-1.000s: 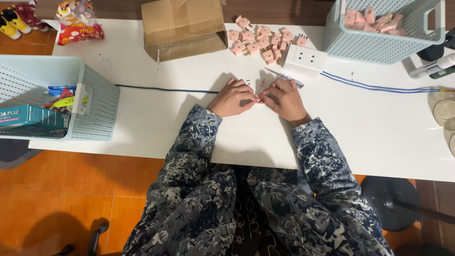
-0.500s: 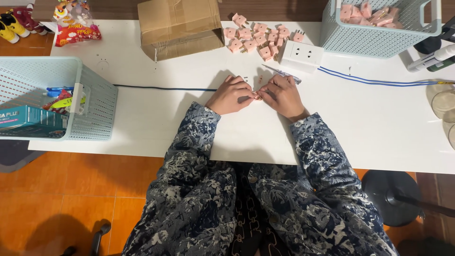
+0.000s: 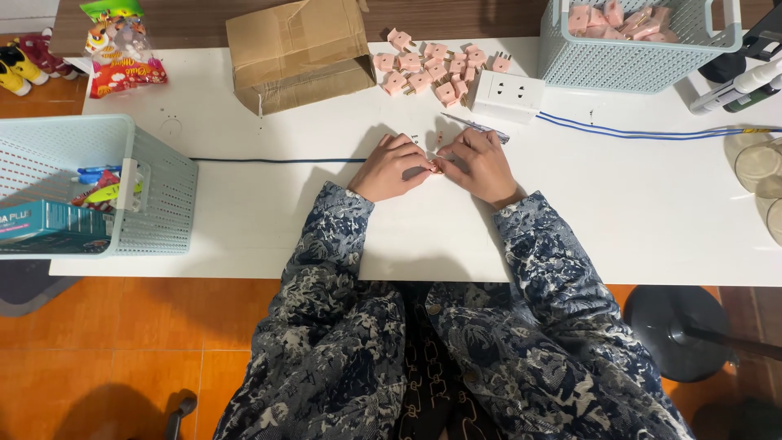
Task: Attaching small plastic connectors to a wire using a screwdriver
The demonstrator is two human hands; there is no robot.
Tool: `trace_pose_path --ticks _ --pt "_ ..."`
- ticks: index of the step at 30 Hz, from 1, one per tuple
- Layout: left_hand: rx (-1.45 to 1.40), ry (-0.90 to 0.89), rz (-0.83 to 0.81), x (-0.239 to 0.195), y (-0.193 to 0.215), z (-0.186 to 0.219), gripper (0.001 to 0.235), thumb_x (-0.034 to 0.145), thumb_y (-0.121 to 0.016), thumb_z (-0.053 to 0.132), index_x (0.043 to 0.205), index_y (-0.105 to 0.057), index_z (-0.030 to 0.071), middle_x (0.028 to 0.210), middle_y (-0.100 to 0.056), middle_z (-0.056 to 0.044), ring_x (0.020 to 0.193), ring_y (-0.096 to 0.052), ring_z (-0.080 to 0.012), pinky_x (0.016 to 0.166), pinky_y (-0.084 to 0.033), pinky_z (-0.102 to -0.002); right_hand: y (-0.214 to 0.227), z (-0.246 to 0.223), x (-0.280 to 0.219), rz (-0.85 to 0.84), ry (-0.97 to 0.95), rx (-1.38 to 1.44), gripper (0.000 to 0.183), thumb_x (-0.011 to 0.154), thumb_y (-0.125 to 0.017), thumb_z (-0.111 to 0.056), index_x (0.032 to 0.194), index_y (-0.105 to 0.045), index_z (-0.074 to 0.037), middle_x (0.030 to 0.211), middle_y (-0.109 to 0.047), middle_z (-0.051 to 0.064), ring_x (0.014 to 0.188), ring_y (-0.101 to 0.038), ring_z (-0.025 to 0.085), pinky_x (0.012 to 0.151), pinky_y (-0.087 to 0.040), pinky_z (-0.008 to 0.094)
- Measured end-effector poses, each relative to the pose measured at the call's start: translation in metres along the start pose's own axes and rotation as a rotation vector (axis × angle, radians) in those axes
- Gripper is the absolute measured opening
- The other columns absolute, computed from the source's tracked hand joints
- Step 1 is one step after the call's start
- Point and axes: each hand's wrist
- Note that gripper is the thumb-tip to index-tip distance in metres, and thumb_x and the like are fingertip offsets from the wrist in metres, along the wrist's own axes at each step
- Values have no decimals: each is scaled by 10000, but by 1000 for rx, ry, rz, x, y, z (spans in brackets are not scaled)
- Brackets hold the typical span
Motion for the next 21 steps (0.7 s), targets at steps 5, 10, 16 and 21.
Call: trace_pose_path --ticks 5,10,16,21 --pt "-1 11 -10 1 1 1 27 1035 -825 245 1040 -816 219 1090 -778 37 1115 -666 -200 919 -499 -397 -3 0 -1 -19 5 -1 241 1117 -827 -385 1075 -824 -148 1039 -609 39 1019 -690 272 1008 -422 449" --pt "10 6 -3 0 0 1 25 1036 -826 250 1042 -813 229 1093 -773 43 1113 -666 -204 912 -495 -397 -11 6 -4 -15 5 -23 227 1116 -823 -375 1072 -818 -152 1031 -604 33 1012 -696 269 1005 -426 439" --pt "11 3 -7 0 1 0 27 1037 -831 256 1048 -819 235 1102 -778 46 1117 -671 -201 920 -498 -401 2 -10 2 -10 -16 13 238 1114 -831 -363 1096 -833 -126 1040 -602 50 997 -679 280 998 -423 447" --pt "12 11 -21 -2 -1 -2 28 1041 -827 258 1051 -822 233 1106 -779 48 1116 -673 -198 928 -503 -398 -4 -3 -1 -25 -13 11 225 1111 -826 -350 1075 -849 -129 1031 -591 25 995 -672 258 995 -413 442"
Point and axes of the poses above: each hand's wrist, its own x-axis towards the middle knuckle, its own y-axis out of the back of the hand, z = x × y
